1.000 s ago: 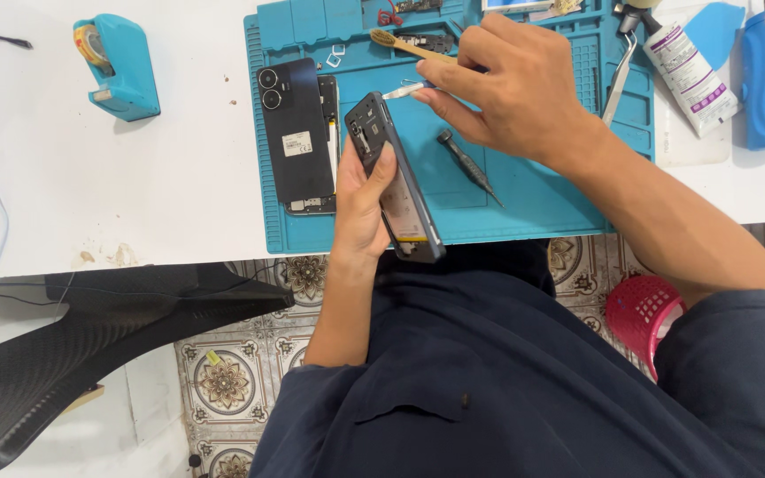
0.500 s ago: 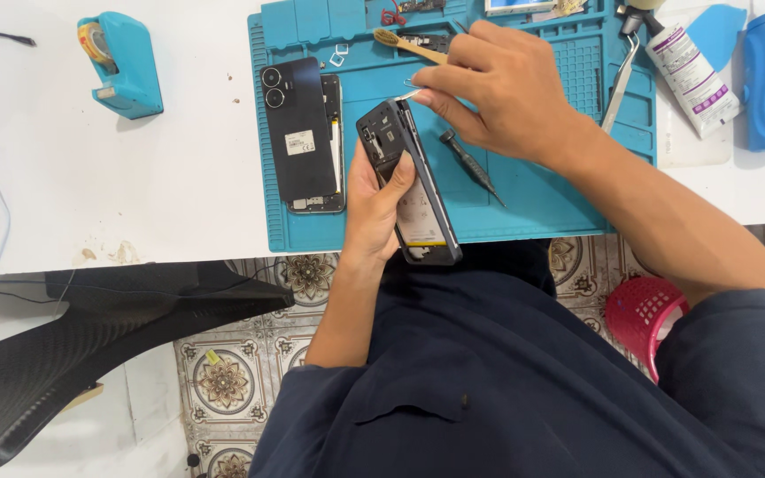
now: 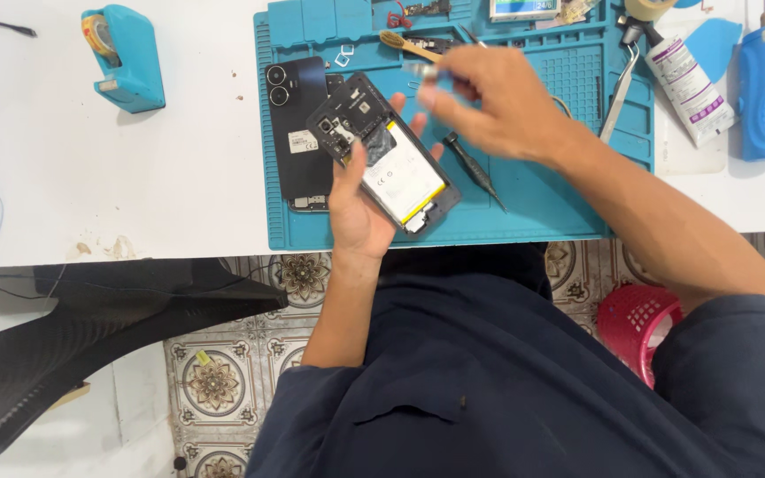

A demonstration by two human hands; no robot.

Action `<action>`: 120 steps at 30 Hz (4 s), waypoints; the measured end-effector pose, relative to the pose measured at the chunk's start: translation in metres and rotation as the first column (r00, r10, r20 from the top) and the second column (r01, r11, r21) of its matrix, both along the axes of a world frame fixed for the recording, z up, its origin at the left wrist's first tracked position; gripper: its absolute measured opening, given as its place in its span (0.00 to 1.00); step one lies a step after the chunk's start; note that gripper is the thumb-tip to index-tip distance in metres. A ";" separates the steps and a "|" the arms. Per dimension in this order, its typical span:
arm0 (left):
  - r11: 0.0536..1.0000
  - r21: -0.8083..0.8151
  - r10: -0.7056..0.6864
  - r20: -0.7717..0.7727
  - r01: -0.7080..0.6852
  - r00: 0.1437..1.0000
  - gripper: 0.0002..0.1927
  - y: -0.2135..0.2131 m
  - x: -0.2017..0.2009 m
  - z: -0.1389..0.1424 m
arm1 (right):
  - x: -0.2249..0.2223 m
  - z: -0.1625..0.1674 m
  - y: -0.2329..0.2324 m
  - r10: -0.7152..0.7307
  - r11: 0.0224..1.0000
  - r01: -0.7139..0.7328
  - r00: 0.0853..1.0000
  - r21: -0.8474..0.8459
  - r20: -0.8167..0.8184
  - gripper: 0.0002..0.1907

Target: The person disassembles a smartphone by removing the back cover, unscrewing internal components, and detaching the battery and display assembly. The person uses a screwdriver and a plastic pry tool to separate parts and places removed components on the workbench.

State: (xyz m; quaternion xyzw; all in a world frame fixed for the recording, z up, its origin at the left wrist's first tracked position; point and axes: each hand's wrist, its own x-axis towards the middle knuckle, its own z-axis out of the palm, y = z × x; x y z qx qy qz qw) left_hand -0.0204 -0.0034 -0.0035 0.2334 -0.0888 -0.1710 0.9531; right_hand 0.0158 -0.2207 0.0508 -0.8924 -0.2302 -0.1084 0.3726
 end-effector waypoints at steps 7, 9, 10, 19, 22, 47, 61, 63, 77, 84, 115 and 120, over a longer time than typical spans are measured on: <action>0.952 -0.136 0.266 -0.082 -0.275 0.960 0.40 0.001 0.000 -0.003 | -0.024 0.011 0.031 0.166 0.951 -0.169 0.985 -0.258 -0.036 0.42; 0.940 -0.108 0.317 -0.067 -0.323 0.946 0.42 0.001 -0.001 -0.005 | -0.026 0.010 0.037 0.173 0.950 -0.166 0.985 -0.266 0.001 0.45; 0.934 -0.094 0.340 -0.060 -0.345 0.938 0.43 0.001 -0.003 -0.006 | -0.026 0.009 0.039 0.143 0.952 -0.150 0.989 -0.269 -0.045 0.44; 0.944 -0.122 0.300 -0.065 -0.306 0.952 0.44 0.000 -0.002 -0.007 | -0.018 0.000 0.034 0.118 0.983 -0.143 0.974 -0.118 -0.194 0.15; 0.946 -0.114 0.295 -0.079 -0.302 0.952 0.44 0.001 -0.003 -0.006 | -0.019 -0.001 0.033 0.124 0.986 -0.143 0.973 -0.088 -0.193 0.12; 0.963 -0.185 0.183 -0.079 -0.195 0.980 0.42 0.003 -0.003 -0.008 | -0.024 0.001 0.034 0.064 0.992 -0.061 0.998 -0.108 0.024 0.21; 0.960 -0.247 0.140 0.011 -0.133 0.990 0.33 0.002 -0.003 -0.006 | -0.028 0.004 0.035 0.086 0.992 -0.068 0.979 -0.104 0.185 0.31; 0.969 -0.188 0.176 0.066 -0.162 0.982 0.31 0.001 -0.005 -0.004 | -0.031 0.005 0.037 0.082 0.994 -0.064 0.975 -0.093 0.204 0.34; 0.947 0.081 0.301 0.107 -0.310 0.948 0.39 -0.004 -0.007 -0.007 | -0.038 0.008 0.042 0.129 0.988 -0.104 0.965 -0.118 0.227 0.37; 0.927 0.137 0.330 0.144 -0.349 0.933 0.38 -0.005 -0.009 -0.008 | -0.035 0.013 0.034 0.254 0.963 -0.208 0.916 -0.172 0.310 0.26; 0.934 0.159 0.259 0.320 -0.321 0.911 0.37 -0.018 -0.017 -0.015 | -0.040 0.022 0.030 0.298 0.952 -0.231 0.848 -0.199 0.438 0.22; 0.952 0.155 0.178 0.421 -0.264 0.889 0.55 -0.014 -0.022 -0.003 | -0.039 0.026 0.022 0.293 0.953 -0.246 0.893 -0.175 0.342 0.27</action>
